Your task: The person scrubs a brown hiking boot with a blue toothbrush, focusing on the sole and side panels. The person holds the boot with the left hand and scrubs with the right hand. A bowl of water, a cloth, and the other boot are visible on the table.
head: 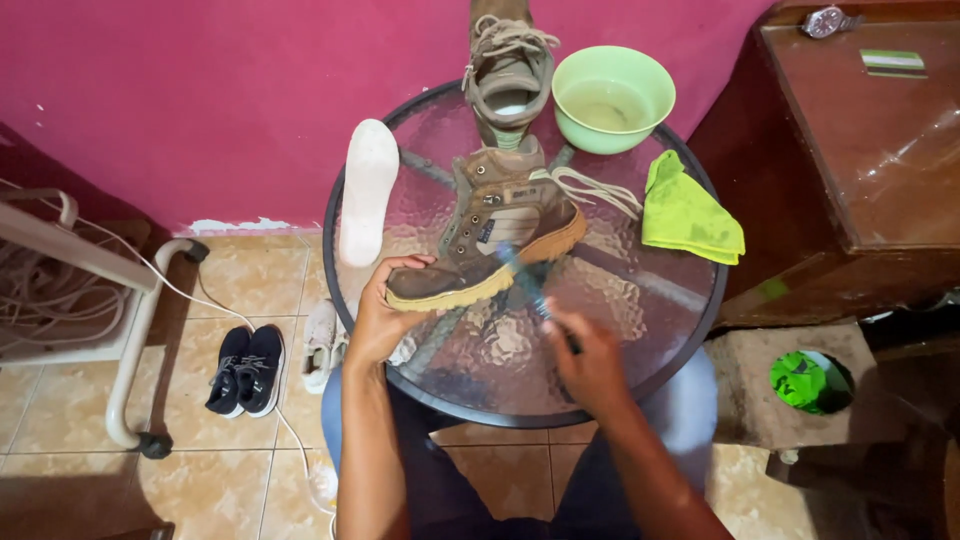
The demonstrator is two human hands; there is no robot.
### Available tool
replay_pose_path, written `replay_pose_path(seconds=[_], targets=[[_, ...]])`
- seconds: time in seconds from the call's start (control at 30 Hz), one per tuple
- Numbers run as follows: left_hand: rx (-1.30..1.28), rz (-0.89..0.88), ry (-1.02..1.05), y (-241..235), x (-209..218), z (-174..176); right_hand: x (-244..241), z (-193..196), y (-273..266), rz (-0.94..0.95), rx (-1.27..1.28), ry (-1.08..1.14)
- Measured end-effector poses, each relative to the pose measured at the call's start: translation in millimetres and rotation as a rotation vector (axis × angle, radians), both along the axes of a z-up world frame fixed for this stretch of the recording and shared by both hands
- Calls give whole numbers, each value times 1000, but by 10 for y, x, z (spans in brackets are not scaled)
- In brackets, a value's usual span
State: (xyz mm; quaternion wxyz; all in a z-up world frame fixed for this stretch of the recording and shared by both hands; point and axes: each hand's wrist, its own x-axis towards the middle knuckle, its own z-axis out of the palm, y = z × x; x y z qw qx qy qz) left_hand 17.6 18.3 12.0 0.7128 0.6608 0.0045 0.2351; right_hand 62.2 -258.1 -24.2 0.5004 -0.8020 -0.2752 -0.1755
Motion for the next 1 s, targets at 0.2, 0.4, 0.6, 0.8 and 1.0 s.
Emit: replay_pose_path(seconds=[0.2,0.4,0.6,0.8,1.0], targets=[[-29,9,12,36,23,-23,99,86,-80,-39,83,31],[-63,29,27,64,0,-121,222,-198,-160,-65,38,45],[-53,18,1,54,-6,-265,129,-63,-126,7,-55,-4],[-89,0,-27,-34,-58,-173,-27,87,-72,89,-21,-72],[-93,23,2,-31,-78,-155,-98,104,-79,117,-54,11]])
